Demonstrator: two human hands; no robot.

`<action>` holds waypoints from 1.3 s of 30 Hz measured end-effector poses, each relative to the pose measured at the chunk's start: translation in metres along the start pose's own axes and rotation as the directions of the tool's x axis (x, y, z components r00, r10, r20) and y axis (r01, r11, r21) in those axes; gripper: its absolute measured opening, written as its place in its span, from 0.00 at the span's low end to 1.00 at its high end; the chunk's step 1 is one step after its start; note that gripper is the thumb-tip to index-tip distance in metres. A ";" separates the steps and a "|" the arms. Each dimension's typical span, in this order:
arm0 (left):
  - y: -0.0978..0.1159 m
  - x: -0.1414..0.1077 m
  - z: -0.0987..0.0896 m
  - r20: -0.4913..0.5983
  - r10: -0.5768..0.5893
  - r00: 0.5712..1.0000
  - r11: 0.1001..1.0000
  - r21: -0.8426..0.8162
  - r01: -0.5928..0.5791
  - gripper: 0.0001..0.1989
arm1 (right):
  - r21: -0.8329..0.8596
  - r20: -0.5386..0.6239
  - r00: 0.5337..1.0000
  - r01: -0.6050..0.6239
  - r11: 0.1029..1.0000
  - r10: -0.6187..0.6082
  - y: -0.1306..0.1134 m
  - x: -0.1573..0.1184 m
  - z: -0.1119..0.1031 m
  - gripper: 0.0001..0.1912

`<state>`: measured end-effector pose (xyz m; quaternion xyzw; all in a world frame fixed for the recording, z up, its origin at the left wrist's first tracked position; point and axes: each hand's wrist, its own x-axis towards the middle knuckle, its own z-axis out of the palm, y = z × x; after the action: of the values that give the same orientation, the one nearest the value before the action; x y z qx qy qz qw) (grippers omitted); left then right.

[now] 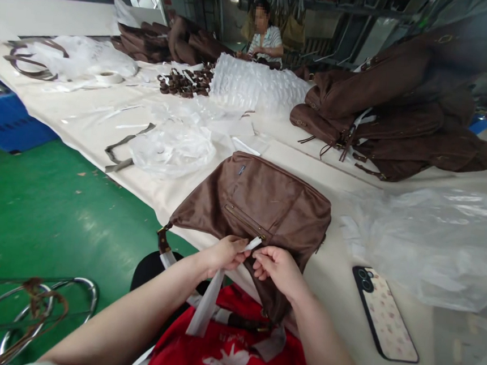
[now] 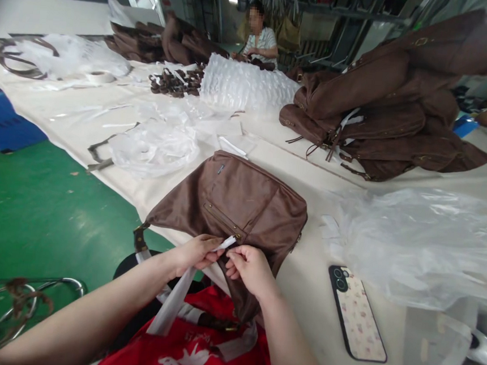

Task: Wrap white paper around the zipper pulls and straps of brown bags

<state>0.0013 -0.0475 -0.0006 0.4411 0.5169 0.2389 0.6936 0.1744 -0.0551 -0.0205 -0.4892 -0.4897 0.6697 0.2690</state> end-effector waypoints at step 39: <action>-0.014 -0.032 0.014 0.063 0.447 0.892 0.191 0.968 -0.164 0.12 | 0.170 -0.116 0.993 0.054 0.984 -0.034 -0.011 -0.020 0.027 0.20</action>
<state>0.0014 -0.0851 0.0048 0.8306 0.5315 0.0610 0.1545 0.1558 -0.0780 -0.0016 -0.4901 -0.4244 0.6748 0.3525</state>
